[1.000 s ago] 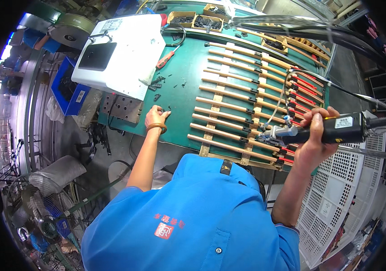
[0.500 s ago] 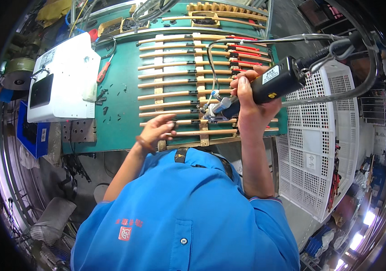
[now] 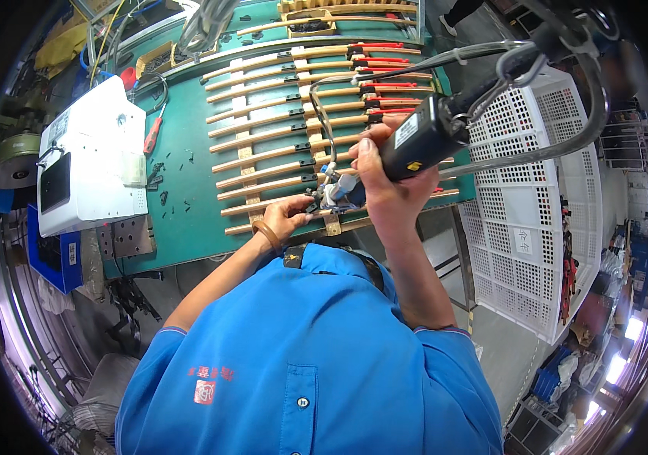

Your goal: The person uses a handheld power tool to attach small black components to the ends of multiple wooden cue sticks arranged on a green workbench. After processing several sticks, the person gathers them and places them into a white plastic crate.

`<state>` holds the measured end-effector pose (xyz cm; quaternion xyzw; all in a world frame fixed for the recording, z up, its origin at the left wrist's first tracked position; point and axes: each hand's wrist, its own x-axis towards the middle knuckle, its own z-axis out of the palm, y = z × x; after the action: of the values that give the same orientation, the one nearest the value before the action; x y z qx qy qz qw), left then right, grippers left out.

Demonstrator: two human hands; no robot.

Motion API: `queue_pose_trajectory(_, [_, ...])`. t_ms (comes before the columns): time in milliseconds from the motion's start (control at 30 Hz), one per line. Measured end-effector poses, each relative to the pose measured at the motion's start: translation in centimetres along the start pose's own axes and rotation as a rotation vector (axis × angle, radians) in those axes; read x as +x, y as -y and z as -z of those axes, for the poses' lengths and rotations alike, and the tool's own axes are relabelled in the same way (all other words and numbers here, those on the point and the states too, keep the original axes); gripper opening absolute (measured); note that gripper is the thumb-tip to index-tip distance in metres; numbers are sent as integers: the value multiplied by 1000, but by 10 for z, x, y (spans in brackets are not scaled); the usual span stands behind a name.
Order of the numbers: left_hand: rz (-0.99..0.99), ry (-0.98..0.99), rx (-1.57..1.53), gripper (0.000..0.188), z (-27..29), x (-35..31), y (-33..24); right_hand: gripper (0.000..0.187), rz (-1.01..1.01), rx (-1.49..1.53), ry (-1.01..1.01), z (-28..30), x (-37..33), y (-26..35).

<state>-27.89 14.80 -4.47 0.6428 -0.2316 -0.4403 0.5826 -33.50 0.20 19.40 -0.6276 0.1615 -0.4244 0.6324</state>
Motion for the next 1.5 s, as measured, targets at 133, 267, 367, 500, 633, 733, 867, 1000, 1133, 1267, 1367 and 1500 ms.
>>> queue_pose_trajectory(133, [1,-25,36,37,-1,-2,-12,32,-6,-2,14,1,-5,-4])
queue_pose_trajectory(267, [-117,52,136,32,6,-11,-35,32,-4,-6,20,3,-3,-2])
queue_pose_trajectory(367, [-40,103,-81,26,14,-12,-23,32,-5,-7,1,4,-2,-3])
queue_pose_trajectory(500, [42,63,-303,14,20,-9,-13,32,-9,-16,-4,7,1,-6])
queue_pose_trajectory(633, [70,74,66,18,25,-10,-28,32,-10,-6,10,6,0,-7])
queue_pose_trajectory(733, [6,24,200,18,23,-11,-32,32,-6,-6,27,5,-1,-7])
queue_pose_trajectory(867, [105,74,-117,17,14,-6,-34,33,-15,28,30,4,-3,-8])
queue_pose_trajectory(1000, [109,128,-50,17,12,0,-31,32,-3,3,24,4,-4,-7])
queue_pose_trajectory(1133, [-195,51,397,15,12,-2,-32,33,4,21,22,4,-5,-6])
queue_pose_trajectory(1267, [-489,-95,674,16,7,-3,-23,33,-4,25,20,2,-8,-8])
queue_pose_trajectory(1367, [-574,-136,893,18,4,-7,-36,34,-1,32,22,1,-13,-14])
queue_pose_trajectory(1500, [-644,-160,817,19,1,-5,-30,34,27,-2,45,0,-22,-25])
